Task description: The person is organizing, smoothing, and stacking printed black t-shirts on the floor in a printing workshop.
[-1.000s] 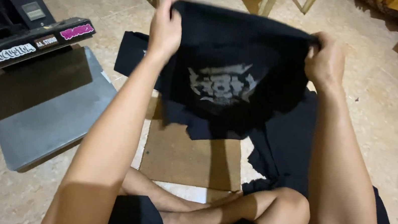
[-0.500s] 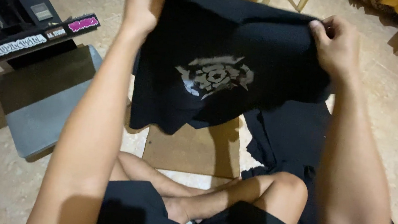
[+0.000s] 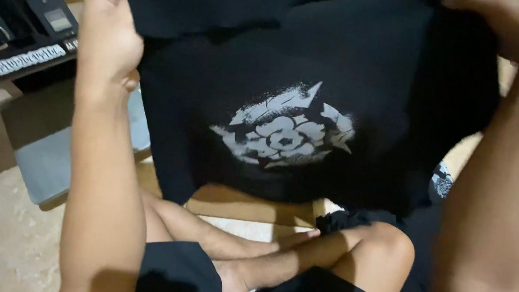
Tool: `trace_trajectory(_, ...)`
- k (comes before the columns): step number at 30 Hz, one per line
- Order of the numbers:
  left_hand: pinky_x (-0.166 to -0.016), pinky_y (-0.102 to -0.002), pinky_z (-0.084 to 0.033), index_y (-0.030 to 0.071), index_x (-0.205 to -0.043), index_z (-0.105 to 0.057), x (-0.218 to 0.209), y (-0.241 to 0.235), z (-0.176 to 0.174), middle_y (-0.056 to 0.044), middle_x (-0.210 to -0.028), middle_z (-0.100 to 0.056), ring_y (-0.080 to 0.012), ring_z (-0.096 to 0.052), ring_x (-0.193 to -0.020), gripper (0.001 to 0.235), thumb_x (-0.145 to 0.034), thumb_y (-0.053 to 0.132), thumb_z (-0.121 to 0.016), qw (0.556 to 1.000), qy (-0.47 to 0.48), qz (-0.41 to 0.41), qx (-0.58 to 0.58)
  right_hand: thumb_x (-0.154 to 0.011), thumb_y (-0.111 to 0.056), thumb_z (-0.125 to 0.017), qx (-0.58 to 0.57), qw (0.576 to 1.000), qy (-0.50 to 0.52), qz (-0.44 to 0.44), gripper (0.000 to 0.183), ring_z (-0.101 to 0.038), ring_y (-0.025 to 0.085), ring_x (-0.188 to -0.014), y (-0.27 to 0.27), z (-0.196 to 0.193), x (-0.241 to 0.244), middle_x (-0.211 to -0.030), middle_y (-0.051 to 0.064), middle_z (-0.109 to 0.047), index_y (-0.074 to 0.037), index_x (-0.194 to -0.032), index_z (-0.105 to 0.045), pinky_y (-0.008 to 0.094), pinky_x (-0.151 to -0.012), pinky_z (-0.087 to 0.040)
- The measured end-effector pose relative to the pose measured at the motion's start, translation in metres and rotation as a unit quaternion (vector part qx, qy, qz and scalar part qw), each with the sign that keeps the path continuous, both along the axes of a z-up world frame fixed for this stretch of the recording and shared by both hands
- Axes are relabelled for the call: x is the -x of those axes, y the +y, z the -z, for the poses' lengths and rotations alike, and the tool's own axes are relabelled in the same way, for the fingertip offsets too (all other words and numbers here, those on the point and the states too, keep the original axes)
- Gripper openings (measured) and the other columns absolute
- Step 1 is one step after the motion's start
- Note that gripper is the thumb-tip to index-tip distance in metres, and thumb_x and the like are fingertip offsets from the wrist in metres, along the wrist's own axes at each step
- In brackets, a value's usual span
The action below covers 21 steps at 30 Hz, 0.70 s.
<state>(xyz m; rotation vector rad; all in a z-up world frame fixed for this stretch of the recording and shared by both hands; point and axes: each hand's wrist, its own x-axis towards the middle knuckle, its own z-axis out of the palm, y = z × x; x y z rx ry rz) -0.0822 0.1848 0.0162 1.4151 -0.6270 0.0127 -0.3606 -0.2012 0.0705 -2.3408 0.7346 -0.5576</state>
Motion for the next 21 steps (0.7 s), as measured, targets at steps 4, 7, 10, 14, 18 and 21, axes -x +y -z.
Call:
trace_trajectory(4,-0.064,-0.025,-0.041,0.018,-0.080,-0.053,-0.095,-0.046,0.071,0.010,-0.085,-0.060,-0.0044,-0.050,-0.080,0.026,-0.101,0.002,-0.053,0.990,-0.118,-0.064,-0.051,-0.098,-0.035,-0.058,-0.078,0.993,0.080,0.024,0.042,-0.058,0.020,-0.126,0.006,0.002,-0.076,-0.141,0.003,-0.062,-0.016,-0.135,-0.057,0.031,-0.119,-0.037)
trace_trajectory(7,-0.076,-0.048,-0.047,0.015,-0.115,-0.060,-0.144,-0.087,0.147,-0.016,-0.104,-0.070,-0.0362,-0.066,-0.091,0.026,-0.100,0.020,-0.041,0.940,-0.055,-0.197,-0.273,-0.090,-0.026,-0.063,0.201,0.961,0.187,-0.035,0.034,-0.066,0.028,-0.092,-0.038,0.071,-0.140,-0.107,0.008,-0.075,-0.022,-0.121,-0.076,0.044,-0.079,-0.048)
trace_trajectory(10,-0.077,-0.059,-0.047,0.010,-0.091,-0.061,-0.172,-0.119,0.233,-0.024,-0.096,-0.068,-0.0486,-0.064,-0.094,0.023,-0.097,0.023,-0.044,0.921,-0.010,-0.245,-0.304,-0.079,-0.015,-0.056,0.212,0.959,0.183,-0.033,0.044,-0.069,0.039,-0.101,-0.061,0.160,-0.187,-0.109,0.018,-0.075,-0.015,-0.117,-0.078,0.049,-0.084,-0.054)
trace_trajectory(14,-0.100,-0.056,-0.048,0.013,-0.129,-0.066,-0.175,-0.135,0.300,-0.015,-0.128,-0.065,-0.0411,-0.059,-0.121,0.038,-0.102,0.028,-0.045,0.893,0.042,-0.236,-0.382,-0.088,-0.023,-0.063,0.177,0.960,0.209,0.052,0.028,-0.069,0.042,-0.105,-0.110,0.299,-0.244,-0.111,0.016,-0.071,-0.026,-0.111,-0.080,0.053,-0.086,-0.057)
trace_trajectory(18,-0.095,-0.061,-0.053,0.015,-0.128,-0.069,-0.190,-0.154,0.369,-0.018,-0.119,-0.061,-0.0447,-0.064,-0.114,0.035,-0.105,0.030,-0.048,0.866,0.105,-0.245,-0.422,-0.088,-0.024,-0.070,0.145,0.977,0.131,0.080,0.018,-0.075,0.042,-0.091,-0.167,0.436,-0.310,-0.091,0.016,-0.073,-0.020,-0.100,-0.083,0.053,-0.075,-0.062)
trace_trajectory(21,-0.096,-0.056,-0.053,0.010,-0.127,-0.070,-0.250,-0.184,0.494,-0.020,-0.118,-0.069,-0.0432,-0.067,-0.114,0.040,-0.106,0.030,-0.042,0.865,0.209,-0.216,-0.403,-0.092,-0.022,-0.069,0.063,0.985,0.124,0.101,0.020,-0.073,0.042,-0.098,-0.143,0.470,-0.333,-0.093,0.020,-0.073,-0.013,-0.105,-0.081,0.053,-0.080,-0.061)
